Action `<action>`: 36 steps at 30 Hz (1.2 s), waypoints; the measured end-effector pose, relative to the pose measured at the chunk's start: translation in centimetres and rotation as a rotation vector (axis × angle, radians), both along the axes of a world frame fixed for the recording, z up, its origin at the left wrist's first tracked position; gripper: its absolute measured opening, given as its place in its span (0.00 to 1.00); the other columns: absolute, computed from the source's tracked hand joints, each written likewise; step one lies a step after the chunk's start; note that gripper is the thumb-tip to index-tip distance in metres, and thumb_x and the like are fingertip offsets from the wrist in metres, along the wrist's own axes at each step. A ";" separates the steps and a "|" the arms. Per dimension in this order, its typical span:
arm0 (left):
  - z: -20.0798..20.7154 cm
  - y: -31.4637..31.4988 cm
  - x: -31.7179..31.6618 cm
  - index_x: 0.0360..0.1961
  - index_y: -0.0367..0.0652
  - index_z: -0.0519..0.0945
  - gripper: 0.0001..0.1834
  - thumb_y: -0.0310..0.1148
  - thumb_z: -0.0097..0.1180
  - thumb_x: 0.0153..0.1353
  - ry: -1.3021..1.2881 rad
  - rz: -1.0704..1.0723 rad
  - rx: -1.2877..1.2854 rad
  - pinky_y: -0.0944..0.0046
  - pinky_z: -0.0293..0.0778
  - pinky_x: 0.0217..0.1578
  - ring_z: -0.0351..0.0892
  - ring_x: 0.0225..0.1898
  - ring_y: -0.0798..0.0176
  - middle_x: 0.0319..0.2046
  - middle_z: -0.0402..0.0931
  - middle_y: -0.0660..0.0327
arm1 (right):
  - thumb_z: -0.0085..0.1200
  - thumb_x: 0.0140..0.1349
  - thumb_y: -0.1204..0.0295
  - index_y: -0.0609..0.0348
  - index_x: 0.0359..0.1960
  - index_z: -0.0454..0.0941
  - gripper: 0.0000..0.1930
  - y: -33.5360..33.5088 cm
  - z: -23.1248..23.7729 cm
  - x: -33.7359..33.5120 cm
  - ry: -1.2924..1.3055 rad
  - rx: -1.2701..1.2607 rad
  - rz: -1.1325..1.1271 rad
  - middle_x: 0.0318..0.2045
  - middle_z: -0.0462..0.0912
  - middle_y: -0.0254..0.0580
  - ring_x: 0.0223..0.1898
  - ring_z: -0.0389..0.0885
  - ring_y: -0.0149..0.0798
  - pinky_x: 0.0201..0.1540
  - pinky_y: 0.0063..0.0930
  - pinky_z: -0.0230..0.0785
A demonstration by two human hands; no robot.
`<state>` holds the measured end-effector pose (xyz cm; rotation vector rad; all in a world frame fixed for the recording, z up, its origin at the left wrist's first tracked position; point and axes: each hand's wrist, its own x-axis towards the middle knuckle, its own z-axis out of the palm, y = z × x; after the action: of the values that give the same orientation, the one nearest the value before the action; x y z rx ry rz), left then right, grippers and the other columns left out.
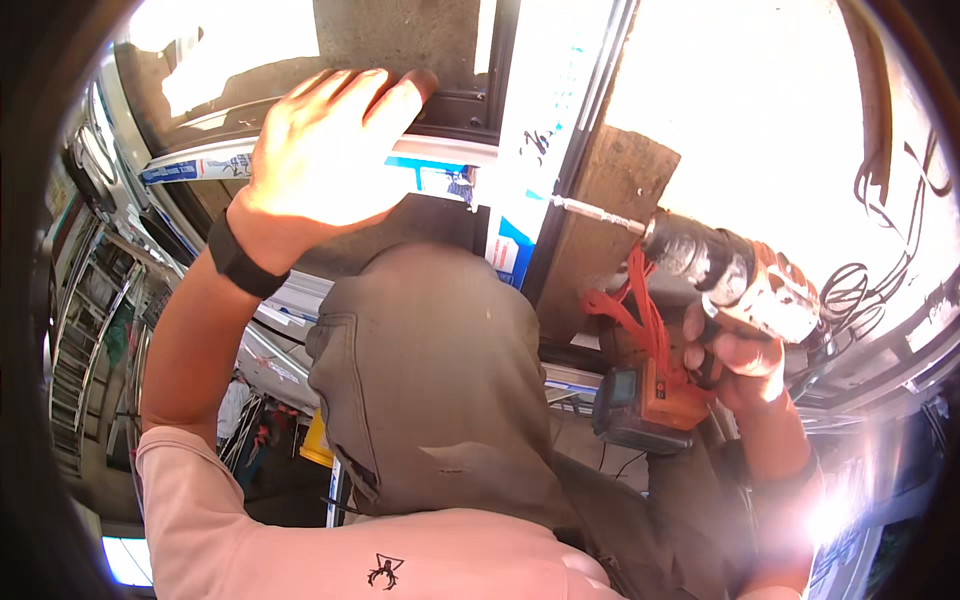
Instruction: Assembling an aluminum window frame by measuring, fitting sections, and drilling holes.
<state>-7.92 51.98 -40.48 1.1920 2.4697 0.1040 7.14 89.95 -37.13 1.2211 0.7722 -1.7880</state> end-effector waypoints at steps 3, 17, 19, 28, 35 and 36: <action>-0.5 -0.4 0.2 0.47 0.45 0.77 0.25 0.39 0.62 0.45 -0.022 0.033 -0.033 0.61 0.77 0.42 0.80 0.38 0.56 0.35 0.77 0.59 | 0.64 0.47 0.71 0.59 0.51 0.75 0.26 0.5 0.4 -0.5 0.066 -0.022 0.028 0.37 0.80 0.45 0.29 0.80 0.37 0.31 0.30 0.76; 1.3 1.2 -0.5 0.54 0.41 0.77 0.40 0.62 0.66 0.49 -0.188 0.118 -0.114 0.54 0.77 0.47 0.82 0.46 0.50 0.42 0.82 0.52 | 0.59 0.57 0.72 0.61 0.54 0.76 0.21 10.8 12.2 -1.0 0.479 0.802 0.640 0.44 0.83 0.35 0.41 0.78 0.25 0.43 0.21 0.71; 1.8 2.0 -0.6 0.56 0.42 0.76 0.40 0.62 0.66 0.49 -0.209 0.145 -0.094 0.54 0.76 0.50 0.81 0.49 0.50 0.45 0.81 0.50 | 0.60 0.58 0.73 0.61 0.54 0.75 0.21 10.8 12.5 0.9 0.487 0.963 0.742 0.44 0.83 0.34 0.41 0.78 0.25 0.43 0.23 0.71; -0.3 2.7 -1.6 0.55 0.38 0.77 0.45 0.69 0.60 0.51 -0.630 0.340 -0.055 0.53 0.73 0.52 0.79 0.50 0.52 0.47 0.80 0.48 | 0.55 0.54 0.76 0.66 0.49 0.75 0.19 7.8 6.0 4.7 0.567 1.162 0.741 0.37 0.82 0.39 0.39 0.76 0.29 0.46 0.26 0.71; 1.3 6.2 -2.6 0.49 0.29 0.78 0.32 0.46 0.71 0.54 -0.852 0.454 -0.101 0.69 0.73 0.40 0.76 0.37 0.68 0.37 0.80 0.57 | 0.53 0.51 0.74 0.63 0.46 0.78 0.19 5.0 6.9 3.2 0.618 1.320 1.012 0.35 0.82 0.56 0.40 0.82 0.55 0.46 0.41 0.73; 1.1 6.6 -2.5 0.49 0.29 0.78 0.32 0.46 0.71 0.54 -0.854 0.436 -0.105 0.69 0.73 0.40 0.76 0.37 0.68 0.37 0.80 0.57 | 0.52 0.51 0.73 0.60 0.47 0.78 0.19 5.3 6.7 3.1 0.643 1.346 1.137 0.36 0.82 0.57 0.43 0.80 0.59 0.47 0.46 0.73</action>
<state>-10.38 58.60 -39.40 0.3947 1.8731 0.4842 10.22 95.24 -30.39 0.4899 2.5997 -0.4877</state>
